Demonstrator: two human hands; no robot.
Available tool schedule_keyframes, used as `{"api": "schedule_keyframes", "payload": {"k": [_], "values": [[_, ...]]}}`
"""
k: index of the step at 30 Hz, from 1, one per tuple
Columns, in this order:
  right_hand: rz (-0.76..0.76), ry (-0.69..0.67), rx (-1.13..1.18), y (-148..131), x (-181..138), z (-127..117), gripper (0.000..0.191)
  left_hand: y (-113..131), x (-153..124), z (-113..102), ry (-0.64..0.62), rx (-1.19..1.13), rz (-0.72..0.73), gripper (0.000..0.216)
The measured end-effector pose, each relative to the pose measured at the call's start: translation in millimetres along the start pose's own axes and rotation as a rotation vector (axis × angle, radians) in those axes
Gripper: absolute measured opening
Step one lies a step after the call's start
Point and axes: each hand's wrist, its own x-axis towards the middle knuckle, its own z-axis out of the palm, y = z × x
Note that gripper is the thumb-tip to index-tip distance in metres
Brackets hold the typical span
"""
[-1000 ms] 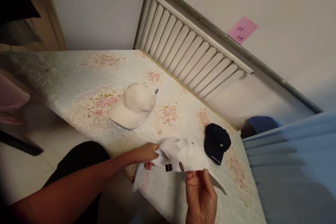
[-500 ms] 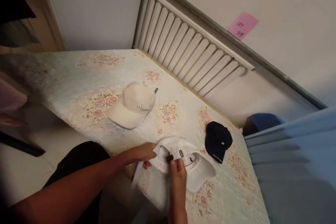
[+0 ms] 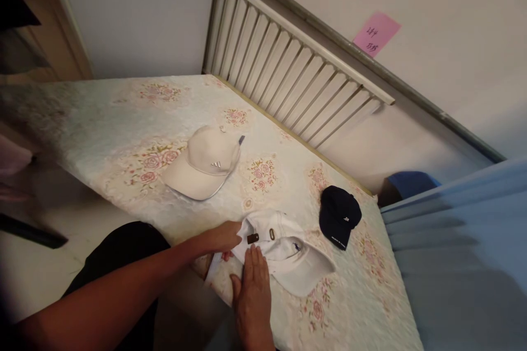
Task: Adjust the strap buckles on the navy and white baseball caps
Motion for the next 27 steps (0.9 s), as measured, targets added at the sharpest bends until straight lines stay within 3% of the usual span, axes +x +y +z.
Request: {"api": "schedule_keyframes", "payload": {"k": [8,13,21,27], "values": [[0.1,0.161,0.014,31,-20,-19,0.053,4,-2,-2,-0.022,-0.008,-0.028,0.024],[0.115,0.247,0.023,32,-25,-19,0.051,-2,2,1,-0.025,-0.048,-0.034,0.018],[-0.063,0.209,-0.348,32,-26,-15,0.046,-14,2,11,0.026,-0.131,-0.06,0.014],[-0.076,0.149,-0.613,37,-26,-13,0.046,-22,-1,24,0.176,-0.101,-0.067,0.007]]}}
